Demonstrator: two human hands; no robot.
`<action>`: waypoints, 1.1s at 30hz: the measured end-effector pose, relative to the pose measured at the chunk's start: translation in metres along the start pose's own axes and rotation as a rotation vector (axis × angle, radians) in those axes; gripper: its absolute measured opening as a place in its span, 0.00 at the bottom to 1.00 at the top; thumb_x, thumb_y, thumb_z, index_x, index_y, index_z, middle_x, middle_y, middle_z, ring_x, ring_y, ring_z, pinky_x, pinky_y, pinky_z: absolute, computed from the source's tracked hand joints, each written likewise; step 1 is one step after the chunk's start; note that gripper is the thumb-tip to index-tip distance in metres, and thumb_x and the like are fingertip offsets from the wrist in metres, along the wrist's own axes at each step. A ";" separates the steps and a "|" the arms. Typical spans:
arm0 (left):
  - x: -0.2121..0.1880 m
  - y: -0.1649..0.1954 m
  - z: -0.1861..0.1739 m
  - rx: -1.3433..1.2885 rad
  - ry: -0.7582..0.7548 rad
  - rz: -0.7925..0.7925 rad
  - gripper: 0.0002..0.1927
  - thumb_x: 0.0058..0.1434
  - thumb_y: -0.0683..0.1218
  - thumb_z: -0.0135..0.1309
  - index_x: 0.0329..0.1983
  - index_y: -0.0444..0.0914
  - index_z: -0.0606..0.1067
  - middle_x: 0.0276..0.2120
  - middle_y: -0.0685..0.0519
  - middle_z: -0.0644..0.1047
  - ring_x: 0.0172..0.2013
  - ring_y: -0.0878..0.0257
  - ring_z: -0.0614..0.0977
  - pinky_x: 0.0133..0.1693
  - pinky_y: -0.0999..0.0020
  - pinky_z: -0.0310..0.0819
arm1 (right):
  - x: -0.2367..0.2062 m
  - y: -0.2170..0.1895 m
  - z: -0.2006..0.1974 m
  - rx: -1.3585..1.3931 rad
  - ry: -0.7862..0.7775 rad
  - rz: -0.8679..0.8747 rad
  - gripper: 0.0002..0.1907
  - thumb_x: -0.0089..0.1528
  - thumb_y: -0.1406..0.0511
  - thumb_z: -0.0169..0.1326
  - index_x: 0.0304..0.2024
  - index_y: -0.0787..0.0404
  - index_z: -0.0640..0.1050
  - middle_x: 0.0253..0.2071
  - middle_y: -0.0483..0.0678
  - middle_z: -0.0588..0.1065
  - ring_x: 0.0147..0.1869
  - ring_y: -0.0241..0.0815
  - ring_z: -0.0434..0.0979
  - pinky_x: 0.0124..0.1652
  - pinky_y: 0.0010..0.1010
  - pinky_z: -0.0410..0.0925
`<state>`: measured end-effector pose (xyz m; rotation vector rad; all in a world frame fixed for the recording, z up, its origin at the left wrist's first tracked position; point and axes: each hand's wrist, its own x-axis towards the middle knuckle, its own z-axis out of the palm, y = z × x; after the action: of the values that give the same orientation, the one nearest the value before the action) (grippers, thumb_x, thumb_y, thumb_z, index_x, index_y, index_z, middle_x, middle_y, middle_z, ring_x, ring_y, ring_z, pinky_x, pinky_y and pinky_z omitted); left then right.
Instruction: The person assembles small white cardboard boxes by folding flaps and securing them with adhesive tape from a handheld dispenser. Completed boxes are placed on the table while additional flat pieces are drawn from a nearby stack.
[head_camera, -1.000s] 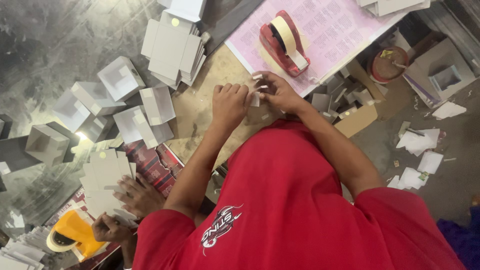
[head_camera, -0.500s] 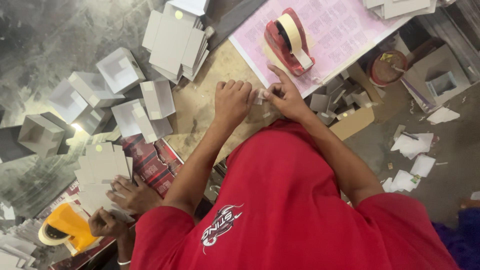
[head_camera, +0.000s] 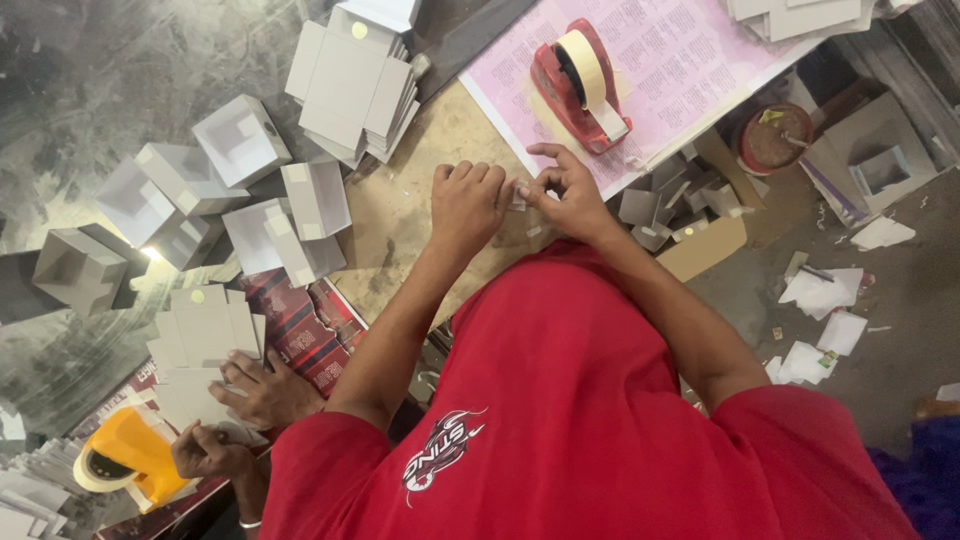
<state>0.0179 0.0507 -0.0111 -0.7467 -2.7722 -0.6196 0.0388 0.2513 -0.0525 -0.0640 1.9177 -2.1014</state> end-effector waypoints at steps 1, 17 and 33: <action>0.000 0.000 0.000 -0.004 -0.001 -0.006 0.11 0.68 0.51 0.54 0.31 0.42 0.74 0.29 0.54 0.75 0.35 0.56 0.76 0.44 0.55 0.63 | -0.001 -0.001 0.002 -0.001 0.018 0.007 0.28 0.65 0.69 0.62 0.65 0.65 0.66 0.29 0.38 0.73 0.34 0.25 0.71 0.37 0.18 0.64; -0.002 -0.002 0.002 -0.046 -0.016 -0.021 0.09 0.68 0.49 0.53 0.32 0.43 0.73 0.30 0.53 0.75 0.36 0.54 0.76 0.45 0.54 0.63 | 0.024 0.048 -0.018 0.110 -0.226 0.361 0.13 0.68 0.64 0.54 0.52 0.61 0.81 0.40 0.41 0.80 0.42 0.28 0.77 0.42 0.22 0.71; 0.002 -0.009 -0.015 -0.445 0.014 -0.116 0.14 0.69 0.44 0.54 0.56 0.35 0.74 0.52 0.43 0.76 0.55 0.45 0.75 0.58 0.51 0.65 | -0.022 0.002 -0.050 -0.382 -0.399 -0.161 0.06 0.54 0.72 0.64 0.33 0.63 0.80 0.35 0.45 0.75 0.41 0.40 0.76 0.43 0.31 0.70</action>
<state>0.0129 0.0377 0.0001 -0.6542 -2.7053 -1.2853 0.0484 0.3046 -0.0560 -0.6833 2.0732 -1.6187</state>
